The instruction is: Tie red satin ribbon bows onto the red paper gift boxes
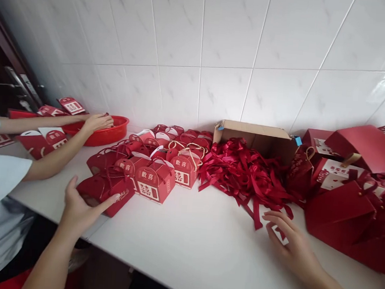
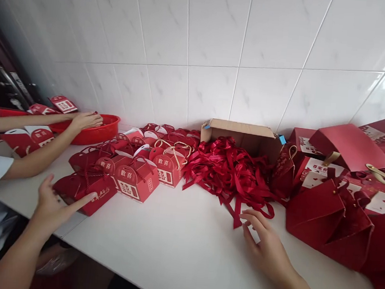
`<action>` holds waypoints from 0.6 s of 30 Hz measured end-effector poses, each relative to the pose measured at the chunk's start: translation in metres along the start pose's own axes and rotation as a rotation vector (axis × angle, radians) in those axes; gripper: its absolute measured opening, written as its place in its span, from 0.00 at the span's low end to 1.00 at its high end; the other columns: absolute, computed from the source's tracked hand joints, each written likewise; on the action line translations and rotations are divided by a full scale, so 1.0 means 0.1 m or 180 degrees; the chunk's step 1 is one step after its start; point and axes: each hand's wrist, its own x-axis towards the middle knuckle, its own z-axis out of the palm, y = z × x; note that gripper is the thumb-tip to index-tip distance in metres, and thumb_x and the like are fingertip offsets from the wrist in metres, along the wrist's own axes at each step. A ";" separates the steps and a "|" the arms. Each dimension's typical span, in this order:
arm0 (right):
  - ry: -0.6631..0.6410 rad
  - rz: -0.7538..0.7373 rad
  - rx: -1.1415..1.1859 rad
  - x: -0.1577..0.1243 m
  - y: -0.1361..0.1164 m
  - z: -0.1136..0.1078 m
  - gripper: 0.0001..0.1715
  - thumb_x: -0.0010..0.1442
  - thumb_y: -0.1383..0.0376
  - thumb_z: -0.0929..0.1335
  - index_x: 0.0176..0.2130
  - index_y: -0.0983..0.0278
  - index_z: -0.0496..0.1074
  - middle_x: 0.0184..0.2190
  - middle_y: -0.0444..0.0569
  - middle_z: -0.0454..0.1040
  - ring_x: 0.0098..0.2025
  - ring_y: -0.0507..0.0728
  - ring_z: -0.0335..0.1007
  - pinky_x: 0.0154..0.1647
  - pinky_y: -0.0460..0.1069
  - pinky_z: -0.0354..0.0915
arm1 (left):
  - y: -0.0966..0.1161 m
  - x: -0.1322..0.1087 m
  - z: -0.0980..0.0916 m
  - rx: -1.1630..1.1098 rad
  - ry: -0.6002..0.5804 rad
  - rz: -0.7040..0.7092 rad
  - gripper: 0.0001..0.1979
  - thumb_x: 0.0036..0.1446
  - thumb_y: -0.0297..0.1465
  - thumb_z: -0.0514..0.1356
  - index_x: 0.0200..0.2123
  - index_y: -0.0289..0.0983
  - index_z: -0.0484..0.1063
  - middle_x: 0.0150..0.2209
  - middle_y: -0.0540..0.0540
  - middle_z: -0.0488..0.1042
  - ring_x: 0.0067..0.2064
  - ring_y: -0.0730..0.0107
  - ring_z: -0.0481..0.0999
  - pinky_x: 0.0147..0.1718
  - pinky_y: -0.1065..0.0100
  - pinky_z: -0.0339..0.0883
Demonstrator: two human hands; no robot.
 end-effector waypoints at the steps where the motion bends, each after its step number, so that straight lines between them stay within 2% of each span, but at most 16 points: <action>1: 0.0066 0.0027 0.0037 -0.01 0.00 -0.02 0.11 0.63 0.64 0.62 0.45 0.56 0.68 0.47 0.53 0.70 0.40 0.57 0.74 0.33 0.49 0.73 | 0.07 -0.03 0.02 -0.0377 0.0140 -0.0460 0.50 0.50 0.47 0.62 0.64 0.43 0.30 0.59 0.37 0.57 0.58 0.42 0.65 0.53 0.39 0.63; 2: 0.0133 0.0047 0.0073 -0.01 0.01 -0.03 0.10 0.63 0.64 0.62 0.45 0.56 0.68 0.46 0.53 0.70 0.37 0.57 0.73 0.32 0.50 0.73 | 0.14 -0.07 0.03 -0.0589 0.0262 -0.0743 0.50 0.49 0.47 0.63 0.64 0.43 0.34 0.57 0.38 0.60 0.57 0.44 0.66 0.55 0.40 0.63; 4: 0.0243 0.0074 0.0135 0.00 0.01 -0.05 0.09 0.63 0.62 0.62 0.44 0.56 0.68 0.45 0.53 0.70 0.33 0.56 0.72 0.29 0.49 0.72 | 0.23 -0.20 -0.01 -0.0894 0.0399 -0.1027 0.51 0.46 0.46 0.66 0.64 0.43 0.38 0.60 0.38 0.58 0.59 0.43 0.64 0.57 0.42 0.60; 7: 0.0340 0.0012 0.0183 0.01 0.00 -0.06 0.09 0.63 0.62 0.63 0.43 0.57 0.69 0.43 0.53 0.70 0.31 0.55 0.70 0.30 0.50 0.72 | 0.24 -0.45 -0.10 -0.1508 0.0354 -0.0797 0.48 0.46 0.43 0.66 0.64 0.53 0.40 0.65 0.44 0.52 0.65 0.44 0.55 0.61 0.44 0.54; 9: 0.0344 -0.0011 0.0199 0.02 -0.01 -0.06 0.08 0.63 0.62 0.63 0.43 0.58 0.69 0.43 0.52 0.70 0.30 0.54 0.69 0.30 0.50 0.71 | 0.25 -0.63 -0.10 -0.1821 0.0274 -0.0493 0.45 0.45 0.44 0.66 0.63 0.55 0.46 0.67 0.46 0.49 0.67 0.42 0.48 0.63 0.44 0.49; 11: 0.0331 -0.0006 0.0207 0.02 -0.02 -0.06 0.08 0.63 0.63 0.63 0.43 0.58 0.69 0.43 0.53 0.70 0.30 0.54 0.69 0.29 0.50 0.70 | 0.33 -0.78 -0.01 -0.2026 -0.0136 -0.0419 0.50 0.40 0.44 0.68 0.63 0.54 0.45 0.66 0.44 0.53 0.65 0.38 0.53 0.63 0.43 0.50; 12: 0.0322 0.0005 0.0214 0.02 -0.02 -0.06 0.08 0.63 0.63 0.63 0.42 0.58 0.69 0.43 0.53 0.70 0.30 0.54 0.69 0.28 0.49 0.70 | 0.39 -0.84 0.06 -0.2103 -0.0394 -0.0431 0.54 0.38 0.44 0.69 0.64 0.54 0.42 0.64 0.43 0.56 0.64 0.38 0.56 0.61 0.44 0.55; 15: 0.0262 0.0014 0.0225 0.01 -0.02 -0.07 0.08 0.63 0.64 0.63 0.42 0.59 0.69 0.44 0.53 0.70 0.31 0.54 0.69 0.29 0.49 0.70 | 0.63 -0.96 0.30 -0.2052 -0.1005 -0.0350 0.52 0.42 0.47 0.67 0.64 0.48 0.38 0.63 0.37 0.56 0.61 0.43 0.62 0.56 0.48 0.63; 18: 0.0182 0.0046 0.0259 0.00 -0.01 -0.07 0.08 0.63 0.65 0.62 0.42 0.59 0.69 0.45 0.53 0.69 0.32 0.54 0.69 0.32 0.50 0.70 | 0.81 -1.05 0.50 -0.1996 -0.1416 -0.0052 0.49 0.43 0.47 0.67 0.60 0.47 0.38 0.63 0.34 0.53 0.60 0.47 0.63 0.55 0.51 0.65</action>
